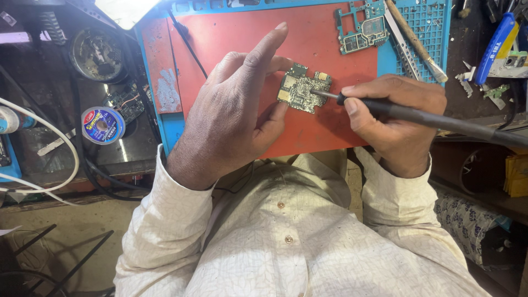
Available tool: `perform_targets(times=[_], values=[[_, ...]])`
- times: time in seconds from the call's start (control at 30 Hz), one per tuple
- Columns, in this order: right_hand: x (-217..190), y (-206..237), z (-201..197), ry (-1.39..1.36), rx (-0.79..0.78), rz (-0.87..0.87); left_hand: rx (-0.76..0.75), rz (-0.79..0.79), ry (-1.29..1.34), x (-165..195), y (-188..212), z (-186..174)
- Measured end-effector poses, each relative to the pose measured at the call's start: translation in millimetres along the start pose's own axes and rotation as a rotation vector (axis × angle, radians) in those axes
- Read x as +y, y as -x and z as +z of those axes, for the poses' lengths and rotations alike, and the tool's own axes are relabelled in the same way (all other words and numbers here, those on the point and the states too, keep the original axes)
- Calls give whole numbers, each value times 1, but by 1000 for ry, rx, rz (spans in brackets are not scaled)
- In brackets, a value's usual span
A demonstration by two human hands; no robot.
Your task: The person holds a small circuit board in one hand and works on it with a soldering iron, touching the board's components and contacts at various points. They briefly set the board down, apply paste from a small tube onto it, then resume soldering while repositioning the board repeatedly on the red work mat.
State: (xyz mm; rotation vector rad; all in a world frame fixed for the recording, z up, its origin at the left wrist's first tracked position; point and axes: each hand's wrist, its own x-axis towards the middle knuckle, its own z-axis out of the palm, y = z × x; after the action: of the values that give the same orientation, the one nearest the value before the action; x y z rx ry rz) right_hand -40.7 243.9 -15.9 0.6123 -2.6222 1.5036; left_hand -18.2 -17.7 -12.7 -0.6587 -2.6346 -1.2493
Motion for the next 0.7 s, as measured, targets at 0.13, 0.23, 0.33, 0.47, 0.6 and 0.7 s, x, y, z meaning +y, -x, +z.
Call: perform_targets(times=[0.13, 0.23, 0.33, 0.47, 0.6, 0.7], values=[[0, -1, -1, -20, -17, -3, -1, -6, -5, 1, -1, 0], [0, -1, -1, 8, 13, 50, 8, 9, 14, 2, -1, -1], [2, 1, 0, -43, 11, 25, 3, 36, -37, 2, -1, 0], [6, 6, -1, -109, 39, 12, -43, 39, -138, 4, -4, 0], [11, 13, -2, -384, 140, 150, -27, 13, -116, 10, -6, 0], [16, 19, -3, -561, 184, 170, -17, 2, -104, 11, -6, 1]])
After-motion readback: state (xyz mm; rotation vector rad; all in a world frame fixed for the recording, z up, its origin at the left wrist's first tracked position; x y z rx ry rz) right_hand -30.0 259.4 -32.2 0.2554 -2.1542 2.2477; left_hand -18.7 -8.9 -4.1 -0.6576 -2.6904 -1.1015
